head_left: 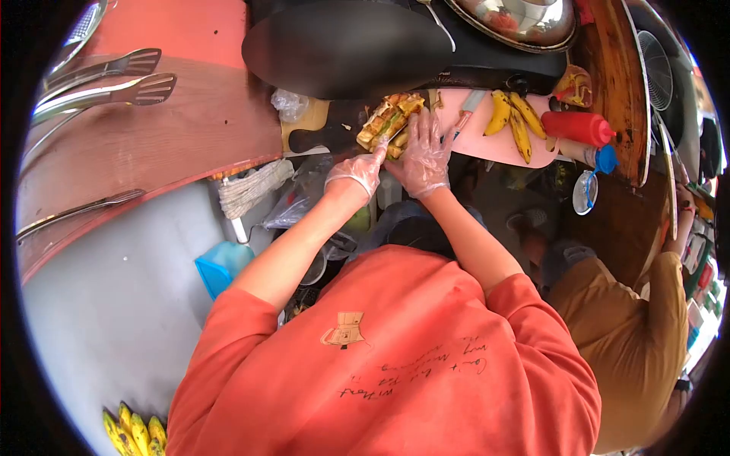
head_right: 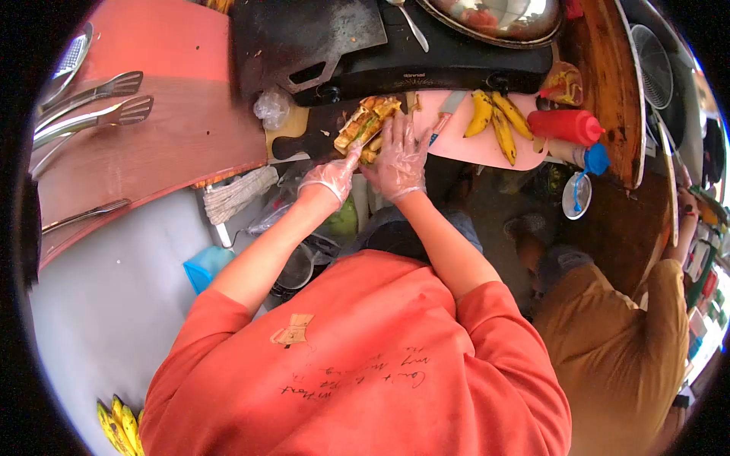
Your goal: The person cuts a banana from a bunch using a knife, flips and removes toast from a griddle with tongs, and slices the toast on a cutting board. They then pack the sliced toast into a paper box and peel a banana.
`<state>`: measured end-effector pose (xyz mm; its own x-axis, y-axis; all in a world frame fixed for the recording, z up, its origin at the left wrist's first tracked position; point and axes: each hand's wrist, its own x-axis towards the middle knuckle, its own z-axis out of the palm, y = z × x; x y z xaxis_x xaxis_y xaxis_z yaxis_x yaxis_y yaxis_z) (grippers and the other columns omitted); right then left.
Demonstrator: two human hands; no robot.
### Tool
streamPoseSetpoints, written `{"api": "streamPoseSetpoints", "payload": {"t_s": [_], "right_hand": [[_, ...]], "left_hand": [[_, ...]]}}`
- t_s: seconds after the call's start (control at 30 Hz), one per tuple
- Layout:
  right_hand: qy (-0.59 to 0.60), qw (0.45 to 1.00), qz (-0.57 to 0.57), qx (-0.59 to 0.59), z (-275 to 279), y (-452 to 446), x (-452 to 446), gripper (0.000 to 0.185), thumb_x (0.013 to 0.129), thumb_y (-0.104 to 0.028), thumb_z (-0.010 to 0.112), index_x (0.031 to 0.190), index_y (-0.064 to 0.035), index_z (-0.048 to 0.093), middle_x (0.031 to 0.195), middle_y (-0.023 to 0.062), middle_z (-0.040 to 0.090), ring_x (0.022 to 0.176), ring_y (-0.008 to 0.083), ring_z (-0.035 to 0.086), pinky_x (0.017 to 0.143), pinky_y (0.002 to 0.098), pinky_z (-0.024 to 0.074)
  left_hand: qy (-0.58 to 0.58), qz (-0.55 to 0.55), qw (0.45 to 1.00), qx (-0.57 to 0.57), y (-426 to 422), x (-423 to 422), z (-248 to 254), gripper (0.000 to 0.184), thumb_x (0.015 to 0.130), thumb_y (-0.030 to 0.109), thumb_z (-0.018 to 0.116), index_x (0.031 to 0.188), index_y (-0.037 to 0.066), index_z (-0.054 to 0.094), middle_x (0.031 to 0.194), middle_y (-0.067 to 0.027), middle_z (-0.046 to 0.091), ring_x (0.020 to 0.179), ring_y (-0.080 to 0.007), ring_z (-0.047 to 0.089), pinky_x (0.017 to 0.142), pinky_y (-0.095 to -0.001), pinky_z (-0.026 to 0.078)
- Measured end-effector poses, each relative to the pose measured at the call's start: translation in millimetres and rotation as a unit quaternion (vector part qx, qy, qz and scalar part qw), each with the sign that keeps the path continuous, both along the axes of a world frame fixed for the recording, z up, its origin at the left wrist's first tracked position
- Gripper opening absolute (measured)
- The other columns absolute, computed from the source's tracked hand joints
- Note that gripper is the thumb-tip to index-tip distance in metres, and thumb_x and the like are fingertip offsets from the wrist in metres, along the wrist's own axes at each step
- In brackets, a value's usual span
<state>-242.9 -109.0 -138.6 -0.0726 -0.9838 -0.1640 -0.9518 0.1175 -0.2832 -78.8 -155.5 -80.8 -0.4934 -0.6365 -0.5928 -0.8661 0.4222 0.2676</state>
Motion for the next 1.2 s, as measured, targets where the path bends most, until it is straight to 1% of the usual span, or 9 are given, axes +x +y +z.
{"api": "streamPoseSetpoints", "payload": {"t_s": [0.13, 0.23, 0.47, 0.6, 0.8, 0.97, 1.07, 1.13, 1.2], "right_hand": [[-0.071, 0.989, 0.06, -0.113, -13, 8, -6, 0.08, 0.074, -0.049, 0.081, 0.141, -0.0121, 0.058, 0.155, 0.0045, 0.048, 0.148, 0.0348, 0.034, 0.119, 0.0702, 0.0143], [-0.054, 0.989, 0.079, -0.11, -19, 8, -9, 0.076, 0.074, -0.05, 0.08, 0.14, -0.018, 0.06, 0.151, -0.0032, 0.052, 0.146, 0.0302, 0.039, 0.119, 0.0703, 0.0144], [-0.027, 0.992, 0.1, -0.074, -15, 6, -10, 0.076, 0.077, -0.05, 0.078, 0.143, -0.0181, 0.059, 0.15, -0.002, 0.054, 0.143, 0.0282, 0.043, 0.12, 0.0693, 0.0131], [-0.006, 0.993, 0.114, 0.001, -5, 2, -8, 0.072, 0.086, -0.051, 0.07, 0.148, -0.0182, 0.053, 0.156, -0.0016, 0.049, 0.149, 0.0243, 0.038, 0.12, 0.0686, 0.0105], [0.007, 0.992, 0.127, 0.014, -11, 1, -9, 0.074, 0.086, -0.051, 0.07, 0.149, -0.0173, 0.052, 0.157, -0.001, 0.048, 0.148, 0.0235, 0.04, 0.121, 0.0673, 0.0106], [-0.008, 0.993, 0.107, -0.039, -14, -2, -5, 0.073, 0.081, -0.051, 0.073, 0.145, -0.0183, 0.058, 0.152, -0.0027, 0.053, 0.145, 0.0254, 0.043, 0.12, 0.0683, 0.0117], [-0.026, 0.995, 0.092, -0.003, -7, 3, -3, 0.084, 0.078, -0.053, 0.075, 0.148, -0.0136, 0.052, 0.156, 0.0038, 0.048, 0.147, 0.0281, 0.039, 0.121, 0.0664, 0.0111], [-0.016, 0.999, -0.005, -0.032, -10, 3, -1, 0.097, 0.074, -0.056, 0.077, 0.151, -0.0047, 0.046, 0.161, 0.0125, 0.04, 0.15, 0.0324, 0.034, 0.123, 0.0635, 0.0102], [-0.001, 1.0, 0.003, 0.006, -9, 1, -2, 0.104, 0.074, -0.059, 0.076, 0.153, -0.0006, 0.041, 0.162, 0.0153, 0.036, 0.151, 0.0328, 0.031, 0.123, 0.0631, 0.0078]], "left_hand": [[0.013, 0.004, 0.999, -0.033, 9, 4, -13, 0.062, 0.096, 0.009, 0.049, 0.156, 0.017, 0.036, 0.107, -0.017, 0.072, 0.092, -0.0378, 0.073, 0.077, -0.0493, 0.058], [0.007, 0.011, 0.999, -0.031, 13, 8, -19, 0.061, 0.095, 0.008, 0.049, 0.154, 0.017, 0.037, 0.106, -0.0162, 0.073, 0.089, -0.0379, 0.073, 0.075, -0.0493, 0.059], [0.059, 0.007, 0.994, -0.09, 25, 22, -56, 0.069, 0.093, 0.008, 0.051, 0.158, 0.021, 0.031, 0.09, -0.0171, 0.07, 0.075, -0.0378, 0.072, 0.062, -0.0506, 0.058], [0.145, 0.007, 0.979, -0.143, 30, 33, -79, 0.076, 0.091, 0.007, 0.052, 0.161, 0.022, 0.027, 0.08, -0.018, 0.066, 0.065, -0.0385, 0.069, 0.054, -0.0516, 0.056], [0.069, -0.016, 0.99, -0.123, 33, 32, -86, 0.075, 0.091, 0.009, 0.054, 0.16, 0.016, 0.028, 0.088, -0.0164, 0.069, 0.073, -0.0359, 0.071, 0.062, -0.0481, 0.059], [0.123, 0.016, 0.983, -0.136, 26, 24, -74, 0.074, 0.091, 0.007, 0.052, 0.159, 0.017, 0.029, 0.081, -0.0177, 0.066, 0.068, -0.0379, 0.07, 0.058, -0.0506, 0.057], [0.133, 0.014, 0.985, -0.107, 26, 24, -69, 0.071, 0.091, 0.007, 0.052, 0.159, 0.016, 0.03, 0.084, -0.0179, 0.068, 0.072, -0.0378, 0.07, 0.062, -0.0507, 0.058], [0.141, 0.004, 0.984, -0.109, 23, 28, -72, 0.07, 0.092, 0.008, 0.052, 0.158, 0.016, 0.03, 0.086, -0.018, 0.069, 0.075, -0.0377, 0.071, 0.065, -0.0505, 0.058], [0.071, 0.008, 0.995, -0.076, 25, 26, -75, 0.069, 0.093, 0.008, 0.051, 0.158, 0.018, 0.03, 0.09, -0.0174, 0.07, 0.079, -0.0382, 0.072, 0.068, -0.0505, 0.058]]}}
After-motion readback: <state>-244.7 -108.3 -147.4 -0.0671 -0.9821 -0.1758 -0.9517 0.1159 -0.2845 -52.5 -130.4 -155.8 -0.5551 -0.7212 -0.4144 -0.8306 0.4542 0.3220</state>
